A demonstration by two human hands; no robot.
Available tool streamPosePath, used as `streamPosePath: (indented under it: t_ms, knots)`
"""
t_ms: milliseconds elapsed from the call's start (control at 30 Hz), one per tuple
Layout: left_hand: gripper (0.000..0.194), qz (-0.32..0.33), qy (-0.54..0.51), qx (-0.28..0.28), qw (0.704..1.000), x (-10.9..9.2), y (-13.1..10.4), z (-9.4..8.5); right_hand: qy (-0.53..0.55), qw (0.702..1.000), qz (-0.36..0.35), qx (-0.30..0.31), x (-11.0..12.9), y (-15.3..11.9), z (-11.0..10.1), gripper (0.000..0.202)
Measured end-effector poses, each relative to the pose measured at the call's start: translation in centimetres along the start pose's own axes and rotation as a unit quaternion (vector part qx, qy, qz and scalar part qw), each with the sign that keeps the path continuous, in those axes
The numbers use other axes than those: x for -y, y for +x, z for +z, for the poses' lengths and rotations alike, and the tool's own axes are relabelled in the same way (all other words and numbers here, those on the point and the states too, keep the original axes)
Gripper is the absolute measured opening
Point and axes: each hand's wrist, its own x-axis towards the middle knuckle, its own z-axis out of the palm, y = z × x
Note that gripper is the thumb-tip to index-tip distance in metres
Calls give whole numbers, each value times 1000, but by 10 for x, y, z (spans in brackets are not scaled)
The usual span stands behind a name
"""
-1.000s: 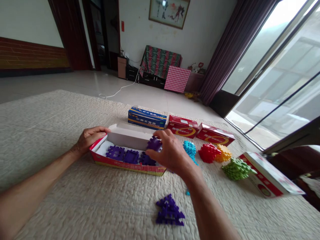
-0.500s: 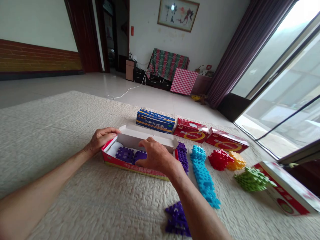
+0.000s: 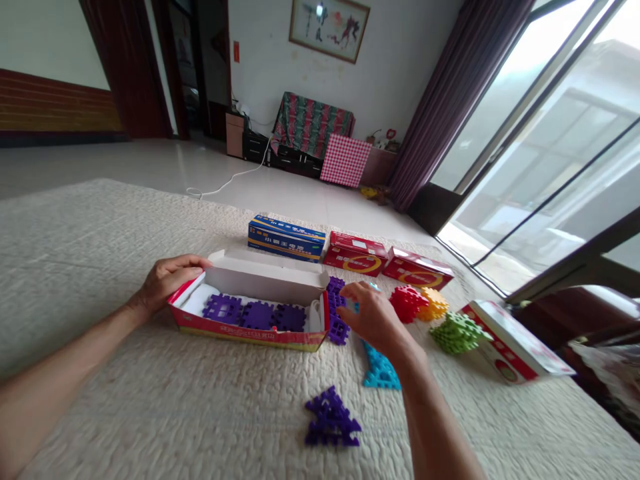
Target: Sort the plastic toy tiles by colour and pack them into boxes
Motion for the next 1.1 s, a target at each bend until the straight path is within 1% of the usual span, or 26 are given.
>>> streamPosePath:
  t_ms: [100,200,333,433,533,667,800,867,933,1033,1100]
  knots:
    - [31,-13,-3,6,1000,-1,0,-1,-47,998,17,37,-6,-15,20,33]
    - [33,-22,-2,8,1000,-3,-1,-1,-69,997,9,41,-3,-25,36,42]
    - [35,-30,-6,3,1000,-6,-3,0,-93,994,24,43,3,-29,43,45]
    - [35,-34,-11,-2,999,-7,-3,1,-98,994,25,48,5,-30,42,43]
    - [35,-31,-12,-3,999,-7,-3,0,-95,994,15,52,3,-31,43,36]
    - [32,-21,-5,-7,1000,-9,-3,2,-109,993,18,50,2,-30,47,30]
    - [30,-26,-22,-10,999,-12,-3,4,-133,990,21,50,5,-29,51,25]
    - [29,-27,-25,-7,999,-11,-3,4,-134,990,17,45,4,-29,49,26]
    - [28,-22,-24,-1,999,-9,-3,3,-127,991,22,29,-2,-29,43,31]
    - [28,-12,-20,5,1000,-6,-3,1,-108,993,38,-23,-9,-25,23,37]
    - [28,-7,-19,9,1000,-5,-3,1,-75,995,21,-65,-1,-16,8,38]
